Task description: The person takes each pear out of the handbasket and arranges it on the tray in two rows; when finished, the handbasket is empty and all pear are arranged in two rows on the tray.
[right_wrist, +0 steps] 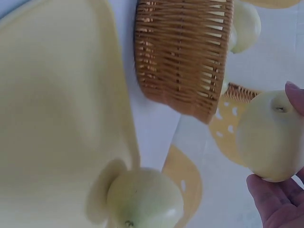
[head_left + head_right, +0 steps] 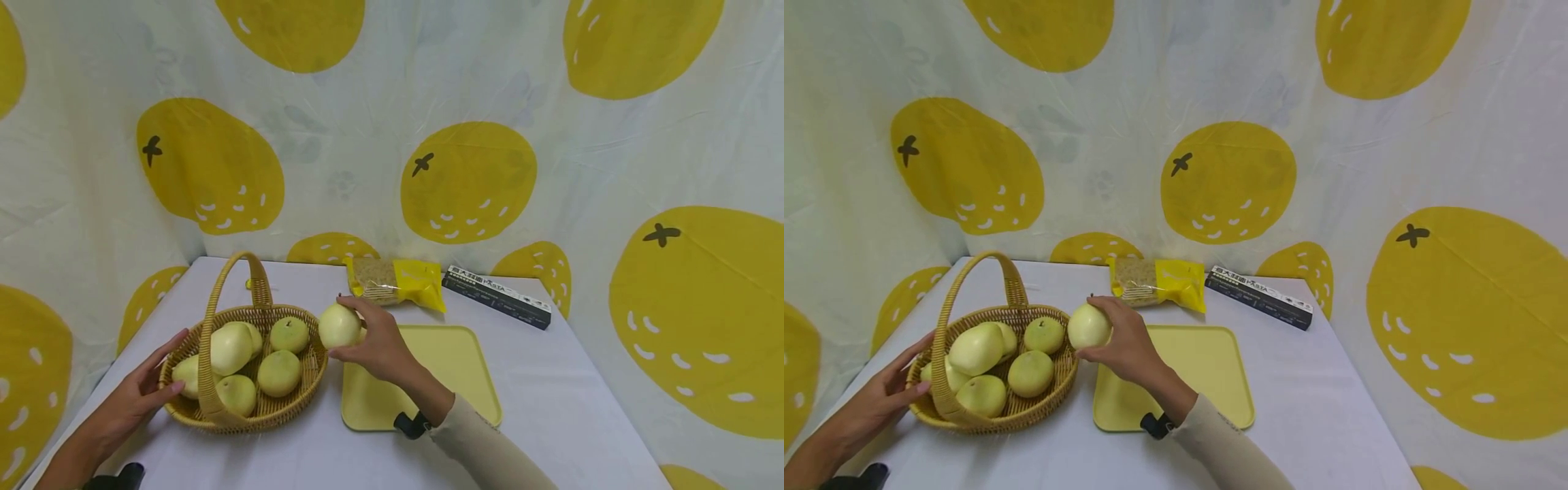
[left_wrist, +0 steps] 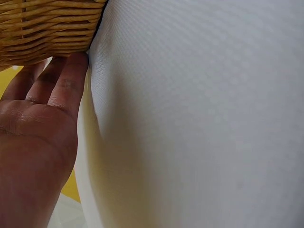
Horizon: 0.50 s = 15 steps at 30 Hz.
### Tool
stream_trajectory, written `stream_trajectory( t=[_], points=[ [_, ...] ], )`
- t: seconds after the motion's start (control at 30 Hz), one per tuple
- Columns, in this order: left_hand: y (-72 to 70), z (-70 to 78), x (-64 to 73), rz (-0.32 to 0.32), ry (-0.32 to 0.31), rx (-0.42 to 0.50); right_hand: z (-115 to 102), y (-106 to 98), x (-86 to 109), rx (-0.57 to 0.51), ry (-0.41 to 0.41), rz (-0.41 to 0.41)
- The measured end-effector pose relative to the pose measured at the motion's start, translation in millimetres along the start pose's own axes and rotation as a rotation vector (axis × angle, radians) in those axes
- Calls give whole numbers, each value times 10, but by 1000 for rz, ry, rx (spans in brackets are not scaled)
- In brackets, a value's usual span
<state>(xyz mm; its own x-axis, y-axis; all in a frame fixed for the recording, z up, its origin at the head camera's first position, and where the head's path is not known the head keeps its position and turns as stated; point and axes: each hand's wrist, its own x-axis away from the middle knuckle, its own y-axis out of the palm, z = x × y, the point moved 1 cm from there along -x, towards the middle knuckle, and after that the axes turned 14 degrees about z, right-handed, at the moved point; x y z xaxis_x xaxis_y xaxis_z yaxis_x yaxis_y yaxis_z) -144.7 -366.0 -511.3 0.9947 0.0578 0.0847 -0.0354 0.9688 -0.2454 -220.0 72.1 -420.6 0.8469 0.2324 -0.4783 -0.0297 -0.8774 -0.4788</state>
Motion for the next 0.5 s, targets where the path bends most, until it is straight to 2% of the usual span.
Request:
stream_trajectory(
  t=[0.5],
  points=[
    [-6, -4, 4, -13, 20, 30, 244, -353, 77, -10, 76, 40]
  ],
)
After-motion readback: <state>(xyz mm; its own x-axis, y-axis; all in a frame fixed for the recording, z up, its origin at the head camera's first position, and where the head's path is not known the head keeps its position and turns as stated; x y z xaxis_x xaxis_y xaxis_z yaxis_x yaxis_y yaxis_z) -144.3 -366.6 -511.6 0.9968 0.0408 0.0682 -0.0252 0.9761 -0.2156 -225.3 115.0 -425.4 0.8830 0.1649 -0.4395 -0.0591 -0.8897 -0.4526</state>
